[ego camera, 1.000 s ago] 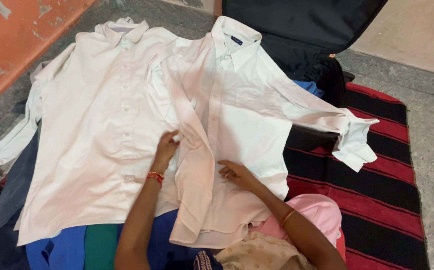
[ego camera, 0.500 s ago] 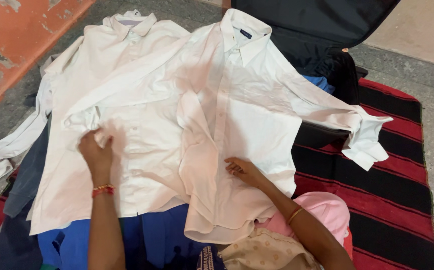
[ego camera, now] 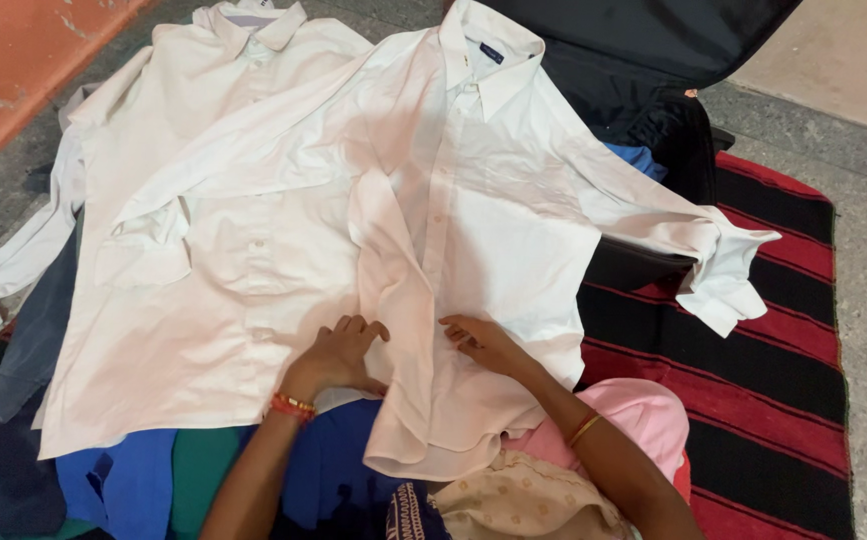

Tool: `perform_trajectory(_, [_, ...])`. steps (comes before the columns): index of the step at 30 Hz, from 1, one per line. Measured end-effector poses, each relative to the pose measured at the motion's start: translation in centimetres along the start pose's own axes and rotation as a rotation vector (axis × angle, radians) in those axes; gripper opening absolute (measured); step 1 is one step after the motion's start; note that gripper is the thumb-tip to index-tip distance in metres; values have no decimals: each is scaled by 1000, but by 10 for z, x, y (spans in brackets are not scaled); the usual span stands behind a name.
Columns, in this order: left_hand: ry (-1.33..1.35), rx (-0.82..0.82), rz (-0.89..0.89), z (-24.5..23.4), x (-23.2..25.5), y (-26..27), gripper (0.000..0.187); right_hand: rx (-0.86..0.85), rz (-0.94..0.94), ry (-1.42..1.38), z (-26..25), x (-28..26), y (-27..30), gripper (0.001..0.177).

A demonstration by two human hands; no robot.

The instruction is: The person buttons, folds, and organizes white and blue shirts inside a black suitcase placed on a rug on the floor.

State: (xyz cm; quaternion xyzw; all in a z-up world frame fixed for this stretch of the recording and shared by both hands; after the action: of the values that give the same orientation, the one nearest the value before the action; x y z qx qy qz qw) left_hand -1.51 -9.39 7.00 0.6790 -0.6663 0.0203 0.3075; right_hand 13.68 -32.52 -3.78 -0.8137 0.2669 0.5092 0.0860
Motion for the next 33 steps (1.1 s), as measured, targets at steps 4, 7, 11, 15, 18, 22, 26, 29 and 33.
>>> perform_trajectory(4, [114, 297, 338, -2, 31, 24, 90, 7, 0, 8, -1, -4, 0, 45])
perform_trajectory(7, [77, 312, 272, 21, 47, 16, 52, 5, -3, 10, 1, -8, 1, 44])
perform_trajectory(11, [100, 300, 274, 14, 46, 19, 28, -10, -7, 40, 0, -13, 7, 43])
perform_trajectory(15, [215, 575, 342, -43, 43, 65, 40, -13, -14, 59, -2, -18, 11, 42])
perform_trajectory(18, [187, 661, 273, -72, 39, 100, 47, -12, -18, 69, -3, -22, 13, 42])
perform_trajectory(22, [44, 696, 86, -83, 14, 153, 42, -14, -19, 81, -2, -27, 12, 41])
perform_trajectory(26, [-116, 447, -575, -68, -35, 192, 14, -52, -57, 175, -1, -33, 13, 38])
perform_trajectory(29, [-203, 396, -704, -63, -51, 192, 20, -63, -78, 202, -1, -35, 14, 36])
perform_trajectory(33, [-236, 620, -340, -76, -30, 161, 34, -71, -77, 205, 1, -34, 17, 34])
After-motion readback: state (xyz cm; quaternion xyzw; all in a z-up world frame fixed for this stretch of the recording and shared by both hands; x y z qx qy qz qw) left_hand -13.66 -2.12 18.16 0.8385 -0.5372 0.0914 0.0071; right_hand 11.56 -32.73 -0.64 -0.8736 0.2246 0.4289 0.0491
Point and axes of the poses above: each hand's wrist, its own y-axis away from the middle knuckle, its own z-axis out of the palm, x = y × z, the point moved 4 cm from there along -y, towards the middle knuckle, and after that the axes turned 1 degree about -x, right-handed, at the moved point
